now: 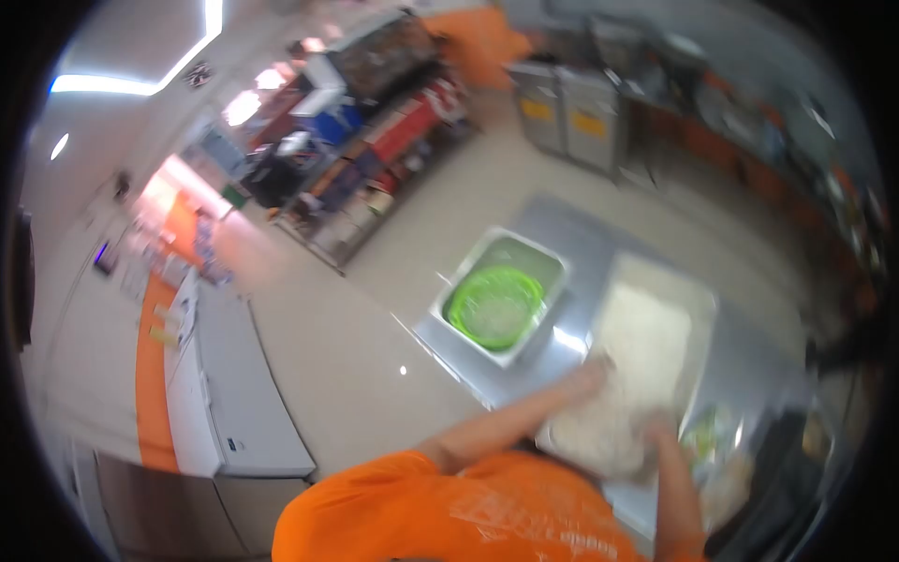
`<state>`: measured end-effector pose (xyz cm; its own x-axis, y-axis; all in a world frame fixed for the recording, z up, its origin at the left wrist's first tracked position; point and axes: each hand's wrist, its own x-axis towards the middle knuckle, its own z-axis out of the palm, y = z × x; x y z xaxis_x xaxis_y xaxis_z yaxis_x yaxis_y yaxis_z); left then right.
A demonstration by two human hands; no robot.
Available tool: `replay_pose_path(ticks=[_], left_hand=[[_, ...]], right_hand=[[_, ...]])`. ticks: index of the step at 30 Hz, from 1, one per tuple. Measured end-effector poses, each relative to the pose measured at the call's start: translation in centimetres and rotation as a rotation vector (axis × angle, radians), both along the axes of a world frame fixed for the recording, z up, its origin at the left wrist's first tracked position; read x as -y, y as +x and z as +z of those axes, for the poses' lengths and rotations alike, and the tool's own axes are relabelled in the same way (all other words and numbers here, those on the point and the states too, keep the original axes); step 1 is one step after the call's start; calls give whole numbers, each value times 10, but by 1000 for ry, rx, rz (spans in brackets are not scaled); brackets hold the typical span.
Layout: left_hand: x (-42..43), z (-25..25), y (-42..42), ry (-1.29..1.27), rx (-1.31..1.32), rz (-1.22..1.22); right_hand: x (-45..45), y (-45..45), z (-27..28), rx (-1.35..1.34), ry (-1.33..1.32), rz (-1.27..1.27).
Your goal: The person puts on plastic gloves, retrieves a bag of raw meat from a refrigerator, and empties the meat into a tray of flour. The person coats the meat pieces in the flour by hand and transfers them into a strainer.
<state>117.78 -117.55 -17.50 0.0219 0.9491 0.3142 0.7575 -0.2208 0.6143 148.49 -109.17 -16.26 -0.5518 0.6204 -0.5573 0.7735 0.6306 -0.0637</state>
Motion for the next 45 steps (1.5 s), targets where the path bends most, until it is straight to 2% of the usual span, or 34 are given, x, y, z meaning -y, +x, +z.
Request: replay_pose_path(ticks=[1, 2, 4, 7, 8, 10, 11, 14, 18, 21, 22, 23, 25, 28, 30, 31, 34, 35, 36, 37, 39, 40, 41, 43, 44, 45], left_hand=[[-12, 66, 12, -347, -53, -78], [-16, 94, 25, -432, -243, -93], [-28, 60, 40, -503, -189, 29], [-33, 65, 41, -676, -263, -43], [-35, 61, 41, -610, -300, -115], [-35, 48, 37, -477, -373, -259], [-35, 51, 39, -530, -356, -229], [-33, 71, 43, -641, -300, -152], [-25, 101, 41, -722, -262, -122], [-15, 117, 38, -682, -256, -118], [-15, 119, 38, -646, -249, -115], [-14, 123, 37, -637, -265, -136], [-11, 132, 38, -619, -290, -178], [-12, 117, 38, -549, -347, -247], [-15, 102, 37, -576, -354, -274], [-15, 100, 38, -588, -358, -286], [-7, 105, 35, -551, -160, -223], [-4, 126, 31, -630, -115, -226], [-5, 148, 23, -712, -80, -240], [-3, 155, 17, -547, -2, -163], [0, 161, 23, -333, 151, -52], [2, 162, 31, -281, 219, -9], [5, 162, 39, -340, 177, -82], [-11, 169, 43, -390, 75, -187], [-10, 195, 46, -455, 314, 79], [-20, 200, 41, -440, 263, 48]], right_hand=[[14, -18, 30, 161, -36, -153], [9, -26, 32, 346, -106, 247], [17, -18, 1, 133, 12, 49], [57, -65, 141, 69, -33, -390], [61, -67, 154, 39, -20, -527], [58, -50, 123, 48, -28, -363], [54, -37, 92, 53, -31, -281], [42, 12, -34, -73, 52, -266], [55, 5, -11, -58, -161, -524], [67, 7, -6, -218, -438, -996], [70, 9, -6, -248, -482, -1071], [73, 9, -5, -228, -478, -1023], [80, 9, 26, -49, -293, -560], [85, -4, 58, 250, -158, -101], [87, -12, 75, 346, -139, -38], [84, -8, 64, 344, -123, -50], [72, 34, -2, 37, -39, -295], [70, 54, -34, -68, 2, -347], [72, 34, 8, -22, 73, -426], [78, 2, 71, 22, 140, -509], [84, -54, 174, -89, 138, -906], [77, -47, 134, -172, 242, -794], [81, -74, 154, -249, 249, -920], [71, -113, 202, -380, 207, -975], [55, -114, 194, -440, 252, -991], [46, -114, 174, -491, 285, -1003]])
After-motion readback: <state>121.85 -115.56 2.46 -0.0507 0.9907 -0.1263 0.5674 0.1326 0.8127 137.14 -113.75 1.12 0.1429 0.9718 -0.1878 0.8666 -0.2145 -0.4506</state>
